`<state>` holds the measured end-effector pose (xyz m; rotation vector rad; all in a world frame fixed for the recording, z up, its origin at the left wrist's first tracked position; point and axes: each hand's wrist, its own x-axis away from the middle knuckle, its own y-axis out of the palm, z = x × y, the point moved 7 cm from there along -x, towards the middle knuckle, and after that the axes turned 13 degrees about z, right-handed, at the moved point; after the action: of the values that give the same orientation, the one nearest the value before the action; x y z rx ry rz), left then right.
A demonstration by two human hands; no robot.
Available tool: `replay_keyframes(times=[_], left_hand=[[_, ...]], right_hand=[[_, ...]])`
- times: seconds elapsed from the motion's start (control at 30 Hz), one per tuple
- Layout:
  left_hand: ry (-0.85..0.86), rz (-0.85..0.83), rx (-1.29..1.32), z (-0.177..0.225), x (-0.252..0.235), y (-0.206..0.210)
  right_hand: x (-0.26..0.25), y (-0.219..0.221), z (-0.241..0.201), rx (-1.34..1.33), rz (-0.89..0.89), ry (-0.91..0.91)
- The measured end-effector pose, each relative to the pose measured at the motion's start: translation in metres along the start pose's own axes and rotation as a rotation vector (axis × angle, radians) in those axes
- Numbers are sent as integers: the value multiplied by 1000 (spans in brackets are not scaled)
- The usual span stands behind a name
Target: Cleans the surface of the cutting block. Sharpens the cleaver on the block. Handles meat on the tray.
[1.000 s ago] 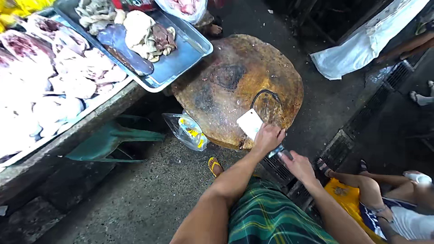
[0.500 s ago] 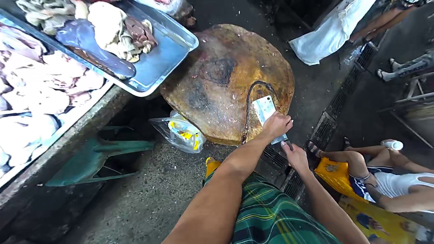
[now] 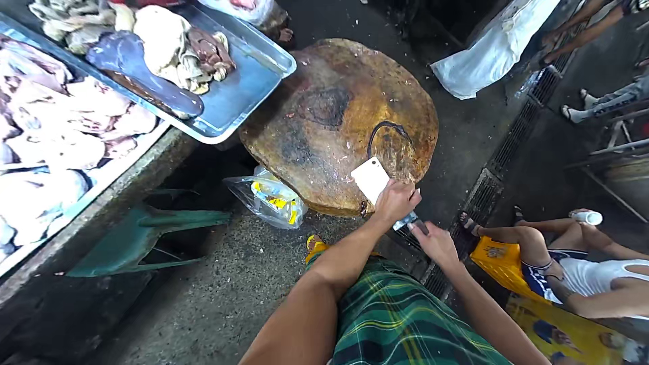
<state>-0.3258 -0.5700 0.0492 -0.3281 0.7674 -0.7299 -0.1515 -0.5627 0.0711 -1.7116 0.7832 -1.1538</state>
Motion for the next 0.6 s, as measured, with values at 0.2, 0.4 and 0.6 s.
replay_keyframes(times=[0.2,0.4,0.6], left_hand=[[0,-33,-15,4,-8,14],[78,-57,-46,15,-36,55],[-123,27,-169,22,-16,32]], right_hand=[[-11,3,12,-27,-3,-12],[-41,-18,30,28,22,54],[-56,-23,40,146,-91,-154]])
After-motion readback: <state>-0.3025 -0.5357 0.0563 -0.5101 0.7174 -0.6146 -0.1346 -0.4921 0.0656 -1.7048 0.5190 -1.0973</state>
